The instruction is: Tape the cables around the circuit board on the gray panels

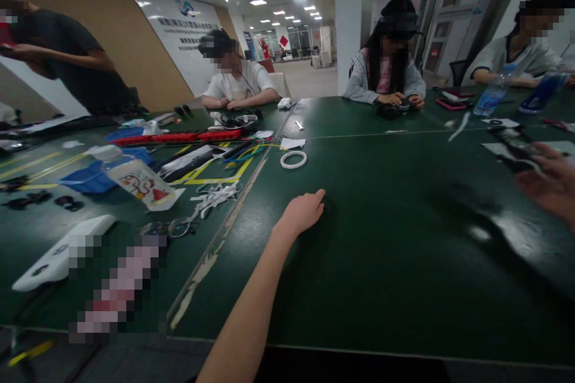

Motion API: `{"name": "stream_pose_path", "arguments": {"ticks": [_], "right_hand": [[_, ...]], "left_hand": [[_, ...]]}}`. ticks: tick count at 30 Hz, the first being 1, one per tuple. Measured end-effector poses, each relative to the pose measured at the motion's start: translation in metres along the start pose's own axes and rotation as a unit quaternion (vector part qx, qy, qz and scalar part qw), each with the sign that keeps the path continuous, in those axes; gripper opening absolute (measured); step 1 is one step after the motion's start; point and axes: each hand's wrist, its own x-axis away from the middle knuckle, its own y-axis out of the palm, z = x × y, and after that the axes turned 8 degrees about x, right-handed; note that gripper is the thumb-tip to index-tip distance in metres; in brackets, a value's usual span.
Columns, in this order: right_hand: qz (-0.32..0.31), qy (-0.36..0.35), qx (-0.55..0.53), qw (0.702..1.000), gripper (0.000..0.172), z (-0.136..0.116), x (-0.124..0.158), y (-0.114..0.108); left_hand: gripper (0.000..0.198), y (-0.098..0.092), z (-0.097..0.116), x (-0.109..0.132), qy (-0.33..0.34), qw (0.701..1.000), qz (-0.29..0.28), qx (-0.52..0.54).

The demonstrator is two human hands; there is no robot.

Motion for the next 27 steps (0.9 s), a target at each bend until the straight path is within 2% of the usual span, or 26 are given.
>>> {"name": "stream_pose_path", "arguments": {"ticks": [3,4,7,10,13,16,18,20,22,24,27], "right_hand": [[-0.132,0.106,0.045,0.985,0.032,0.044,0.037,0.032],[-0.181,0.121,0.064,0.974,0.037,0.056,0.048,0.043],[-0.261,0.131,0.104,0.951,0.043,0.076,0.073,0.072],[-0.337,0.107,0.112,0.929,0.040,0.076,0.088,0.093],[-0.380,0.077,0.129,0.913,0.037,0.071,0.101,0.106],[-0.407,0.058,0.136,0.901,0.036,0.070,0.111,0.113],[-0.422,0.060,0.131,0.895,0.036,0.073,0.114,0.116],[-0.435,0.067,0.120,0.890,0.036,0.076,0.115,0.118],[-0.441,0.076,0.105,0.888,0.034,0.080,0.114,0.119],[-0.442,0.086,0.088,0.889,0.033,0.083,0.113,0.119],[-0.442,0.098,0.072,0.888,0.032,0.086,0.111,0.117]], "left_hand": [[0.035,0.002,-0.001,0.000,0.010,1.000,0.012,-0.011],[0.034,0.002,-0.002,0.000,0.014,1.000,0.016,-0.013],[0.031,0.002,-0.002,-0.001,0.011,0.999,0.047,-0.017],[0.030,-0.001,0.000,-0.001,-0.014,0.994,0.106,-0.009],[0.028,-0.005,0.004,0.000,-0.029,0.985,0.170,0.030],[0.029,-0.007,0.005,-0.002,-0.026,0.967,0.226,0.116],[0.037,-0.007,0.005,-0.005,-0.018,0.949,0.240,0.206],[0.047,-0.006,0.004,-0.007,-0.015,0.925,0.208,0.318],[0.049,-0.006,0.004,-0.009,-0.016,0.895,0.141,0.424],[0.043,-0.005,0.005,-0.008,-0.009,0.861,0.077,0.503],[0.033,-0.004,0.006,-0.006,-0.001,0.818,0.023,0.575]]}}
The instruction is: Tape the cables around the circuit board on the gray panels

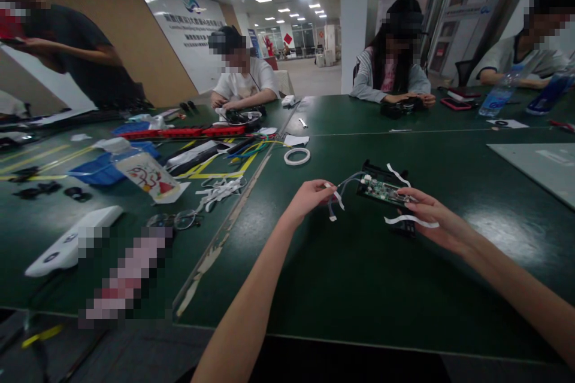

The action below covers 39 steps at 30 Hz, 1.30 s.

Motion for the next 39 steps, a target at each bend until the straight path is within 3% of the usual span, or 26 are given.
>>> {"name": "stream_pose_path", "arguments": {"ticks": [7,12,19,28,36,39], "right_hand": [[-0.007,0.007,0.005,1.000,0.033,0.010,-0.003,-0.010],[-0.030,0.006,0.030,0.999,0.036,0.013,-0.005,-0.016],[-0.044,0.040,0.100,0.993,0.035,0.009,-0.003,-0.007],[-0.061,0.067,0.048,0.995,0.039,0.003,0.000,-0.007],[-0.041,0.064,0.131,0.988,0.043,-0.003,0.002,-0.023],[-0.007,0.049,0.205,0.978,0.042,-0.002,0.000,-0.031]], "left_hand": [[0.022,0.002,-0.001,0.001,-0.054,0.997,-0.014,0.044],[0.015,0.001,-0.004,-0.001,-0.047,0.998,0.005,0.038],[0.011,-0.007,-0.013,-0.007,-0.043,0.995,0.036,-0.081],[0.019,-0.013,-0.021,-0.011,-0.065,0.980,0.095,-0.159],[0.024,-0.015,-0.026,-0.011,-0.047,0.952,0.111,-0.281],[0.023,-0.013,-0.025,-0.011,-0.038,0.922,0.134,-0.361]]}}
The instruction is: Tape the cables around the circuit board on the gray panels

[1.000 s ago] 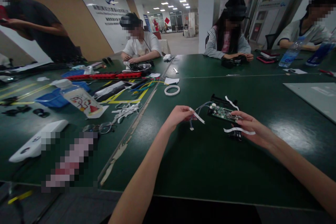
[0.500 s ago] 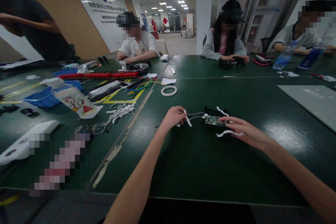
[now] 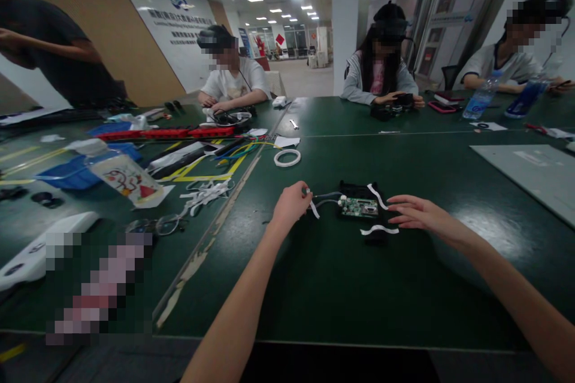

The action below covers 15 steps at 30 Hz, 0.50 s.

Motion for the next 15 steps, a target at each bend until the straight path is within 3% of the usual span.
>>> {"name": "stream_pose_path", "arguments": {"ticks": [4,8,12,15], "right_hand": [[0.032,-0.021,0.053,0.998,0.039,0.005,-0.004,-0.008],[0.070,-0.051,0.074,0.994,0.035,0.009,-0.007,-0.006],[0.079,-0.068,0.070,0.992,0.037,0.012,-0.009,0.002],[0.089,-0.077,0.063,0.991,0.038,0.012,-0.009,0.007]], "left_hand": [[0.025,-0.003,0.007,0.005,0.038,0.990,0.068,-0.119],[0.026,-0.002,0.023,0.013,0.135,0.972,0.131,-0.140],[0.027,0.011,0.048,0.026,0.274,0.953,0.093,-0.084],[0.032,0.027,0.061,0.035,0.353,0.931,0.023,-0.086]]}}
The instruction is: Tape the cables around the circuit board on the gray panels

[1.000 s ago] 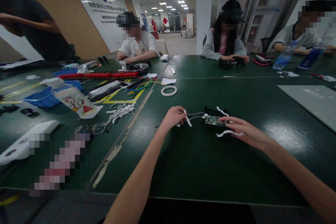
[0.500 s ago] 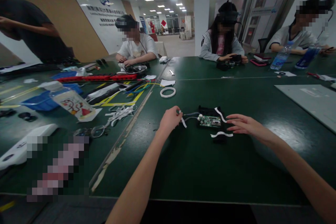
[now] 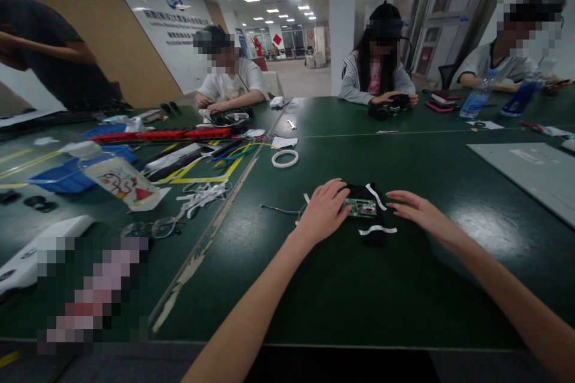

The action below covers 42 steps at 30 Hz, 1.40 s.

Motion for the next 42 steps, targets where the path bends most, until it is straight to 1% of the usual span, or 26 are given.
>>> {"name": "stream_pose_path", "arguments": {"ticks": [3,5,7,10,13,17,21,25,30,35,42], "right_hand": [[0.008,-0.005,0.005,1.000,0.039,0.001,-0.003,0.001],[0.015,-0.007,0.030,0.999,0.042,0.002,-0.009,0.000],[0.024,-0.010,0.067,0.997,0.044,0.002,-0.018,-0.001],[0.014,-0.015,0.103,0.994,0.044,-0.003,-0.036,-0.001],[-0.007,-0.003,0.134,0.991,0.042,-0.010,-0.053,0.002],[0.011,0.011,0.186,0.983,0.038,-0.015,-0.064,0.005],[0.031,0.012,0.218,0.975,0.031,-0.016,-0.069,0.005],[0.036,-0.010,0.229,0.973,0.028,-0.017,-0.073,0.008],[0.030,-0.031,0.195,0.980,0.027,-0.013,-0.073,0.010],[0.034,-0.024,0.171,0.984,0.029,-0.009,-0.071,0.006],[0.060,-0.035,0.235,0.970,0.026,-0.005,-0.065,-0.005]], "left_hand": [[0.036,0.015,0.005,0.001,0.020,0.999,-0.047,0.012],[0.037,0.023,0.002,0.002,0.016,0.998,-0.061,0.023],[0.039,0.026,-0.002,0.003,0.013,0.997,-0.066,0.035],[0.042,0.025,-0.005,0.004,0.023,0.996,-0.073,0.053],[0.046,0.021,-0.006,0.004,0.037,0.994,-0.081,0.068],[0.046,0.017,-0.004,0.004,0.040,0.991,-0.094,0.087],[0.045,0.016,-0.003,0.004,0.051,0.988,-0.111,0.096],[0.045,0.018,-0.004,0.005,0.056,0.988,-0.105,0.095],[0.043,0.020,-0.005,0.003,0.059,0.988,-0.104,0.101],[0.045,0.022,-0.006,0.002,0.053,0.989,-0.109,0.090],[0.047,0.024,-0.009,0.003,0.059,0.987,-0.114,0.092]]}}
